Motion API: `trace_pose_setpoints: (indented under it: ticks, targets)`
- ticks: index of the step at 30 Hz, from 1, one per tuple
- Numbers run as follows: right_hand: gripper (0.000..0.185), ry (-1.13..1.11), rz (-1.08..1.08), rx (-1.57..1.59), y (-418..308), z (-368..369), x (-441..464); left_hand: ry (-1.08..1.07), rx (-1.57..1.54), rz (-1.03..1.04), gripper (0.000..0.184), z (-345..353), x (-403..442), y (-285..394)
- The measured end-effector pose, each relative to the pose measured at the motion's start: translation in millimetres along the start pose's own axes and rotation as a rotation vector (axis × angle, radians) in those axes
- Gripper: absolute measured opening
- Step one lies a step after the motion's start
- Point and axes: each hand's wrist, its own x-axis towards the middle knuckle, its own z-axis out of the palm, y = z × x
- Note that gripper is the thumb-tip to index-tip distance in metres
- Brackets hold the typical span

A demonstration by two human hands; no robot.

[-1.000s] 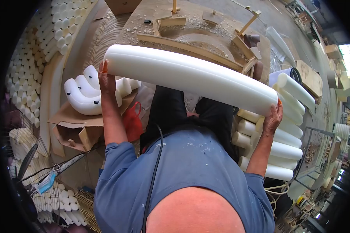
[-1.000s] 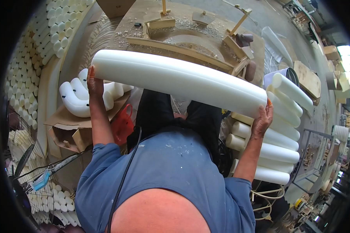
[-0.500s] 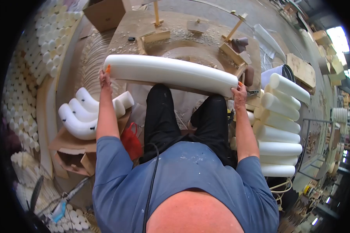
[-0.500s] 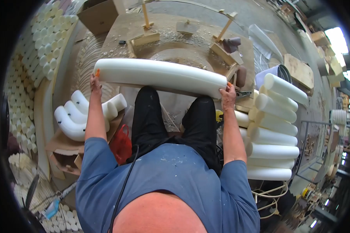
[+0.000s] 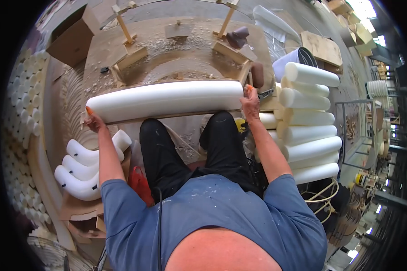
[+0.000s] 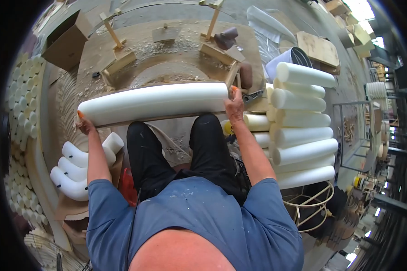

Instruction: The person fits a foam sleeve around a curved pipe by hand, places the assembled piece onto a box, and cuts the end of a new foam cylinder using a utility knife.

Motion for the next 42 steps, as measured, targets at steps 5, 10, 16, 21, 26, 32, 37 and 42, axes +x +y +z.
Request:
trace_pose_setpoints:
  ticks: [5, 10, 16, 21, 26, 32, 37, 42]
  targets:
    - [0.044, 0.042, 0.102, -0.094, -17.0, 20.3, 35.9, -0.129, -0.112, -0.050, 0.042, -31.6, 27.9, -3.6]
    - [0.033, 0.126, -0.283, -0.444, 14.3, 47.1, 33.3, 0.153, 0.319, 0.101, 0.050, 12.3, 46.2, -39.7]
    - [0.018, 0.245, -0.175, -0.280, 8.7, 48.1, 34.7, 0.290, 0.287, 0.116, 0.046, 8.8, 30.3, -52.4]
    - [0.013, 0.516, -0.540, -0.648, 82.9, -8.6, 60.5, 0.149, 0.192, 0.241, 0.042, 32.9, 28.2, -65.2]
    - [0.056, 0.233, 0.412, -0.544, 151.8, -59.1, 81.8, 0.145, 0.065, -0.423, 0.067, -4.7, -11.8, 6.1]
    - [0.035, 0.280, 0.727, -0.226, 156.7, -59.6, 110.5, 0.332, -0.191, -0.158, 0.066, 6.9, -19.4, -1.4]
    - [0.041, 0.229, 0.731, -0.375, 144.1, -57.1, 90.7, 0.413, -0.070, -0.181, 0.059, -3.8, -53.9, 54.0]
    - [0.048, 0.129, 0.834, -0.215, 137.9, -51.4, 80.5, 0.378, -0.126, -0.255, 0.063, -6.4, -50.3, 48.1]
